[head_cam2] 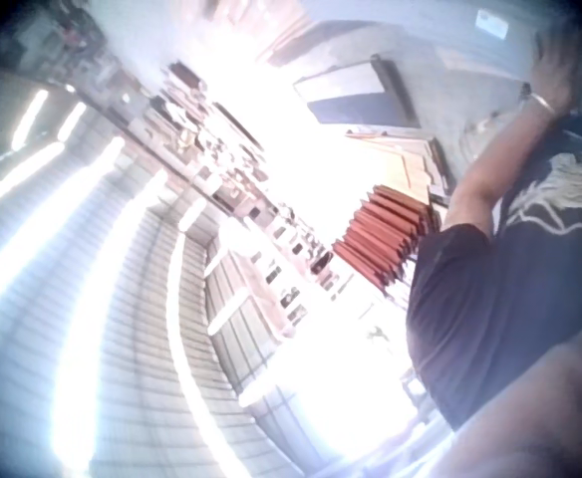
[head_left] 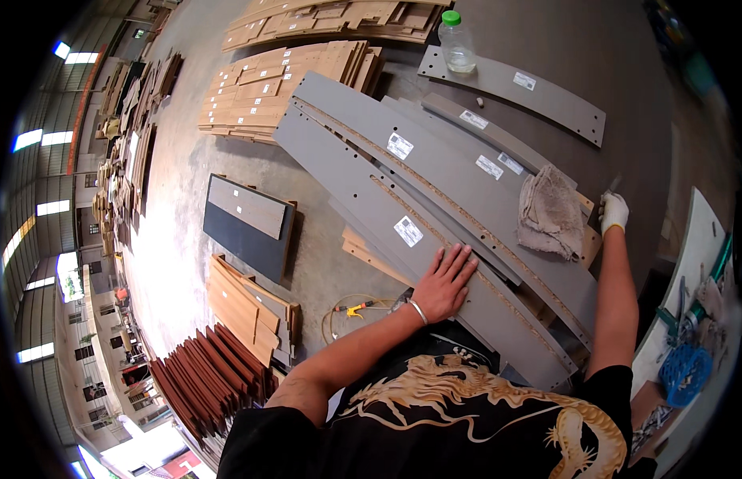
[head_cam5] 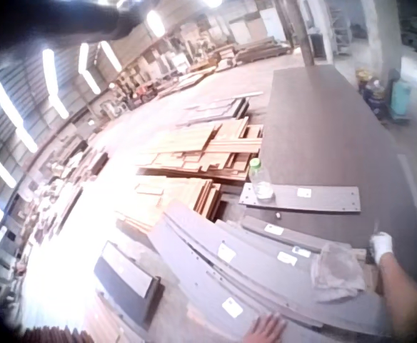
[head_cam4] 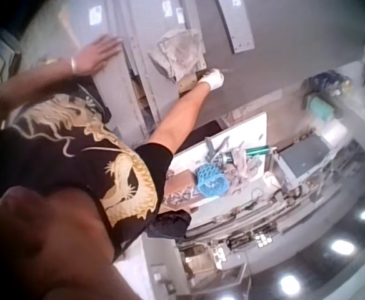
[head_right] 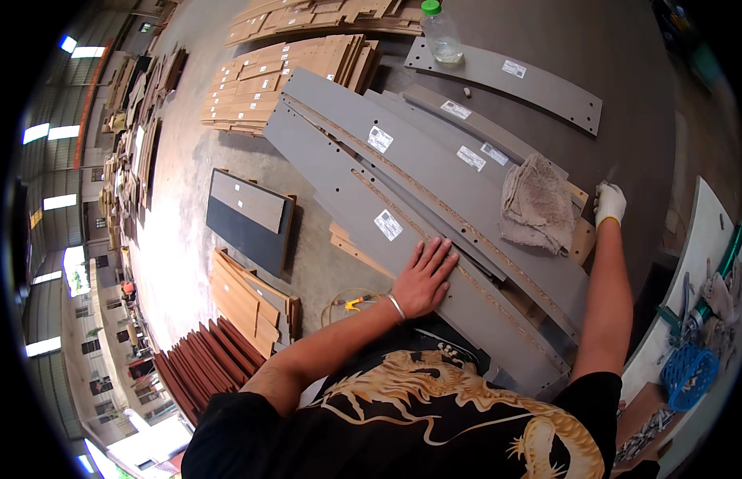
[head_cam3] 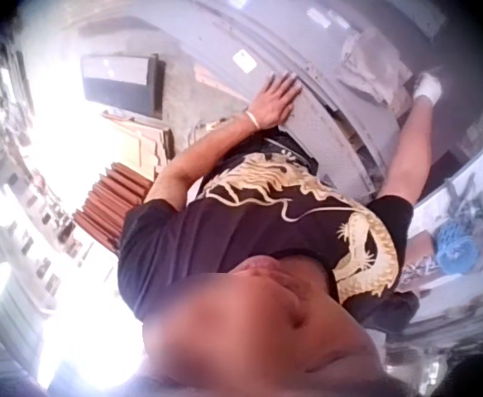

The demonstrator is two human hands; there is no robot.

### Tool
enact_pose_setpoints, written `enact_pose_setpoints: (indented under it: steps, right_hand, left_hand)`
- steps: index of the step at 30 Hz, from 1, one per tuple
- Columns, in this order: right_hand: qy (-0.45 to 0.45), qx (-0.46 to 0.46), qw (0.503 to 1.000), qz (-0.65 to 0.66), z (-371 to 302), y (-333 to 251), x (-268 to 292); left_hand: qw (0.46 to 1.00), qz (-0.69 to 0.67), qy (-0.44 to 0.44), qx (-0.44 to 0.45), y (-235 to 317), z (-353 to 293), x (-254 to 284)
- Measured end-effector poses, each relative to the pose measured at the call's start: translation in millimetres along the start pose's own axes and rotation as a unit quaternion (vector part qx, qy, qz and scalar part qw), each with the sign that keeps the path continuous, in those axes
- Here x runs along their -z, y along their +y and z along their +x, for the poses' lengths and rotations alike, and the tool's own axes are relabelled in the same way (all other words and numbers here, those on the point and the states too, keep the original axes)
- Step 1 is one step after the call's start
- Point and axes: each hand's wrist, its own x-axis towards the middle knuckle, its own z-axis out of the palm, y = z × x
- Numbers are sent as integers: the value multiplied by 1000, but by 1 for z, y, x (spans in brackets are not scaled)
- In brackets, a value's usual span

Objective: The person scrapes residue from several gray metal panels using a small metal tool, then wipes the panels with a cloth. The person handles the panels one at a time, scraping edges and wiping surfaces in a workshop setting.

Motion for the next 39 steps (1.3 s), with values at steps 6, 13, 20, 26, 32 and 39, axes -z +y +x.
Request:
enact_pose_setpoints:
  steps: [6,13,20,26,32,39]
  right_hand:
    - [13,89,939,330,-157,-13,60]
    - [-56,77,909,406,-406,80,79]
    - [161,-74,823,539,-560,184,-52]
    - [293,-97,889,338,-584,197,-85]
    - [323,-111,905,252,-563,200,-31]
    - [379,-115,910,126,-527,224,76]
  left_hand:
    - [997,1,-50,-64,-19,-14,17]
    - [986,21,-38,-159,-107,8,48]
    - [986,77,-18,-149,-211,-14,89]
    - [951,77,-146,-263,-222,-60,88]
    - [932,75,-158,-318,-174,-58,72]
    - [854,-43,-261,-448,-99,-51,48]
